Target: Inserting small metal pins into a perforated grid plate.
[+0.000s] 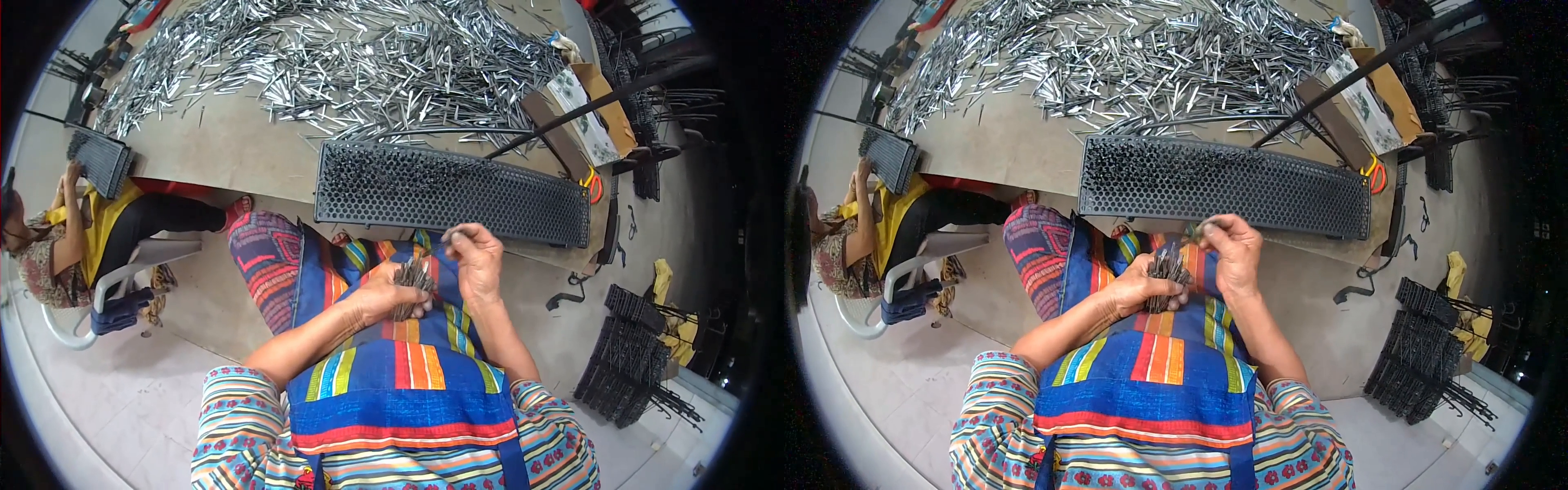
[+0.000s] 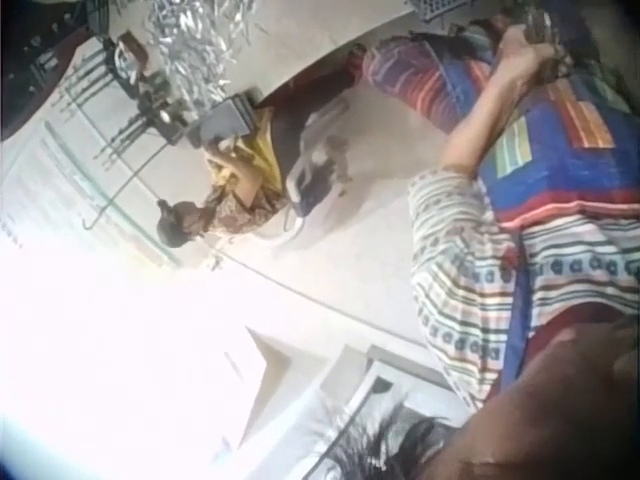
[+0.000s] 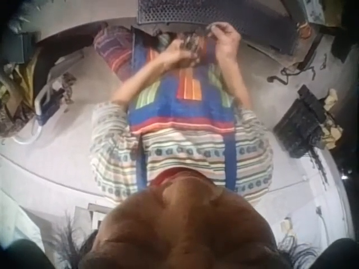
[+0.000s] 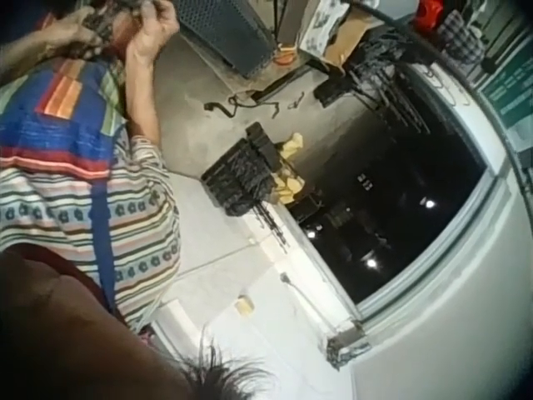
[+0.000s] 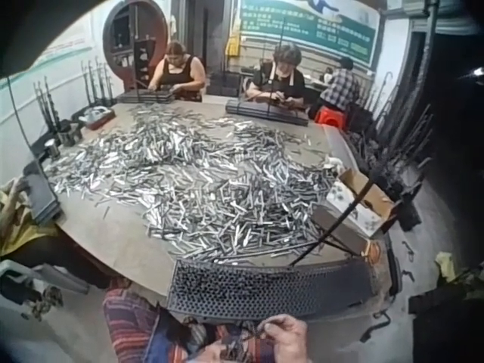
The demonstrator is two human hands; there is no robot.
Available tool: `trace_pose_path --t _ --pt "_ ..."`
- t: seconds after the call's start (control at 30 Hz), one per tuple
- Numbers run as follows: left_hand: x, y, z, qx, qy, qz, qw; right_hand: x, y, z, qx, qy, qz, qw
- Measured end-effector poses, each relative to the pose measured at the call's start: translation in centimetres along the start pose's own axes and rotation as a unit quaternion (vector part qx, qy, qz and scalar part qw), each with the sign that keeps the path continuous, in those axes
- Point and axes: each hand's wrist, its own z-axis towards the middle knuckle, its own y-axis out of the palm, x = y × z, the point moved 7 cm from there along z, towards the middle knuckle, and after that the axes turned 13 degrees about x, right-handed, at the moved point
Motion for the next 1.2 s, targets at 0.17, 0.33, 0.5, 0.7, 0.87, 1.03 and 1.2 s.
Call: trace_pose_path --t 0.17,0.33,0.5,0.7,0.87,1.03,1.2 --pt "0.3 0.0 -0.4 -0.062 0.038 0.05 0.996 -0.5 0.4 2.1 0.051 -0.076 -0.06 0.994" --pt "0.6 -1.3 -0.9 0.018 0.022 0.018 0.999 0.3 1.7 2.7 0.049 -0.152 -0.146 0.976" --pt "0.5 -2.5 -0.8 0.069 0.088 0.005 0.994 -0.5 5.1 3.2 0.027 -0.259 -0.237 0.936" --pt "0.3 -5.8 0.1 0.229 0.035 -0.126 0.965 -0.7 7.9 4.4 0.002 -0.407 -0.327 0.853" --pt "1.1 -6.0 -0.1 0.256 0.018 -0.166 0.952 -0.9 10.0 3.9 -0.049 -0.5 -0.404 0.764" --pt "1.3 -6.5 0.7 0.251 0.018 -0.161 0.954 -0.4 11.7 3.3 -0.082 -0.508 -0.478 0.711" --pt "1.7 -6.9 1.1 0.261 0.045 -0.18 0.947 -0.6 10.2 2.4 -0.07 -0.417 -0.472 0.774"
